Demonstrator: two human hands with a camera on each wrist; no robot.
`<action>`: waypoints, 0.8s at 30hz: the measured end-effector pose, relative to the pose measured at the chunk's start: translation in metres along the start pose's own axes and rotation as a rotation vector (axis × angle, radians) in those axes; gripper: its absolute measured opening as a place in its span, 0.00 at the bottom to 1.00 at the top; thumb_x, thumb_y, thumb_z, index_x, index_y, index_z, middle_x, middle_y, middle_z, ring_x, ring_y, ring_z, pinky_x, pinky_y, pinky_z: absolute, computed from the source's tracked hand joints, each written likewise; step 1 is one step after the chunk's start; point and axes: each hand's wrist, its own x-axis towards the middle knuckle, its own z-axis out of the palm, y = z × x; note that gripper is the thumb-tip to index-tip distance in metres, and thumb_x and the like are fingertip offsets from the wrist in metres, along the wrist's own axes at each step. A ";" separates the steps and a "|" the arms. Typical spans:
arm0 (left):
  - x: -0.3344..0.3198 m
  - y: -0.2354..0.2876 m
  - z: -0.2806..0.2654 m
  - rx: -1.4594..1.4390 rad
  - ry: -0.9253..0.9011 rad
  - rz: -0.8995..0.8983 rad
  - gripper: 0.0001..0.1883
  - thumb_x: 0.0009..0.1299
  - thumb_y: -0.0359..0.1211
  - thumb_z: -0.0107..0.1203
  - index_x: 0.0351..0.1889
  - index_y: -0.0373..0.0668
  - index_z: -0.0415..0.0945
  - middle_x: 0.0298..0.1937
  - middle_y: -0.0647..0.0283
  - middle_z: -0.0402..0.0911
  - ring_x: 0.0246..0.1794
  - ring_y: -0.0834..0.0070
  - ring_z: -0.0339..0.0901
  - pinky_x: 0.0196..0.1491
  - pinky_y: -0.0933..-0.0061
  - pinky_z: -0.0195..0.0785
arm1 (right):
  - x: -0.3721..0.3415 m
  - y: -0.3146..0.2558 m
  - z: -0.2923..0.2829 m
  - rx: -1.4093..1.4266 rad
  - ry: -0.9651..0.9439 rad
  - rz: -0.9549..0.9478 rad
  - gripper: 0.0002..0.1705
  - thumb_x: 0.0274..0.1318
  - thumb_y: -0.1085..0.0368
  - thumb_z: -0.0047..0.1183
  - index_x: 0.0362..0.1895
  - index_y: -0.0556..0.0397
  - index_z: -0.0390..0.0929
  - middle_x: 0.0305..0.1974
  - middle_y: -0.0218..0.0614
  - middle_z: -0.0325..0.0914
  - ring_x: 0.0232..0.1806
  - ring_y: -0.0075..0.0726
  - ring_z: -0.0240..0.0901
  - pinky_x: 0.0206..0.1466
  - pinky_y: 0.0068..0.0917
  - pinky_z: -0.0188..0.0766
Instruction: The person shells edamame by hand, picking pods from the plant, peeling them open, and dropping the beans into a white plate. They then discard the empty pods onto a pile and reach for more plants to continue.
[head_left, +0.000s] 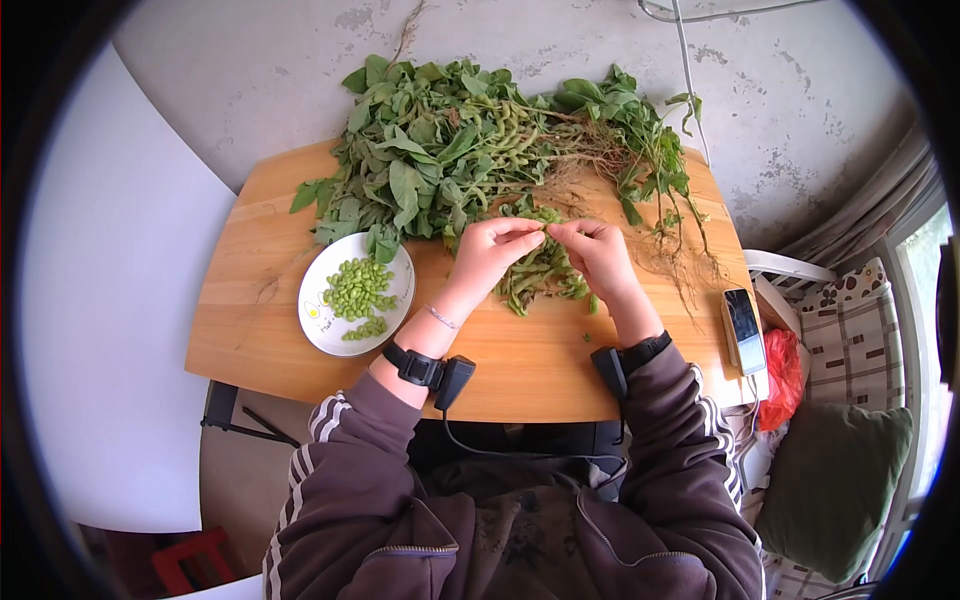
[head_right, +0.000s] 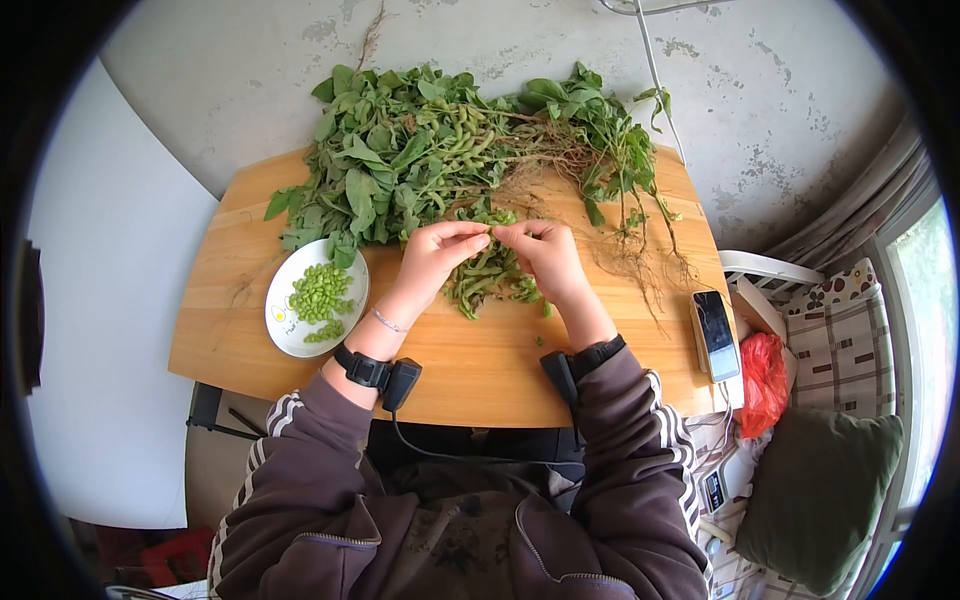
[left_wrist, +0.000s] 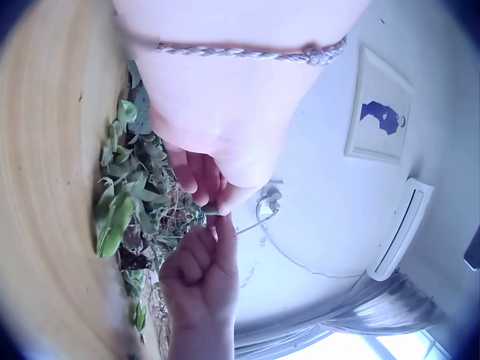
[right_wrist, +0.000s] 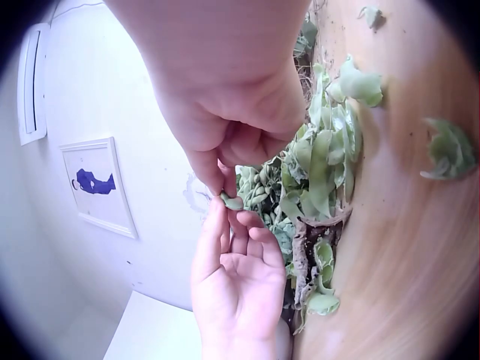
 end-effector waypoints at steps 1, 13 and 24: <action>0.000 0.000 -0.001 -0.017 -0.002 -0.010 0.11 0.69 0.28 0.64 0.47 0.32 0.83 0.44 0.61 0.86 0.42 0.80 0.82 0.48 0.80 0.75 | 0.000 0.000 0.000 0.001 -0.004 0.004 0.13 0.59 0.60 0.67 0.34 0.59 0.85 0.16 0.19 0.65 0.16 0.13 0.52 0.18 0.19 0.42; -0.001 0.003 -0.004 -0.255 -0.050 -0.189 0.11 0.71 0.26 0.60 0.47 0.30 0.79 0.45 0.57 0.84 0.44 0.69 0.84 0.53 0.71 0.80 | 0.003 0.003 -0.002 0.138 -0.094 0.063 0.12 0.59 0.62 0.66 0.36 0.60 0.85 0.19 0.22 0.70 0.16 0.13 0.52 0.18 0.18 0.45; 0.002 -0.007 -0.005 -0.277 0.024 -0.144 0.12 0.72 0.26 0.59 0.49 0.28 0.78 0.46 0.56 0.83 0.44 0.69 0.84 0.54 0.69 0.81 | -0.006 -0.007 0.012 -0.855 0.137 -0.588 0.10 0.56 0.63 0.65 0.40 0.53 0.88 0.27 0.36 0.81 0.26 0.32 0.76 0.34 0.28 0.73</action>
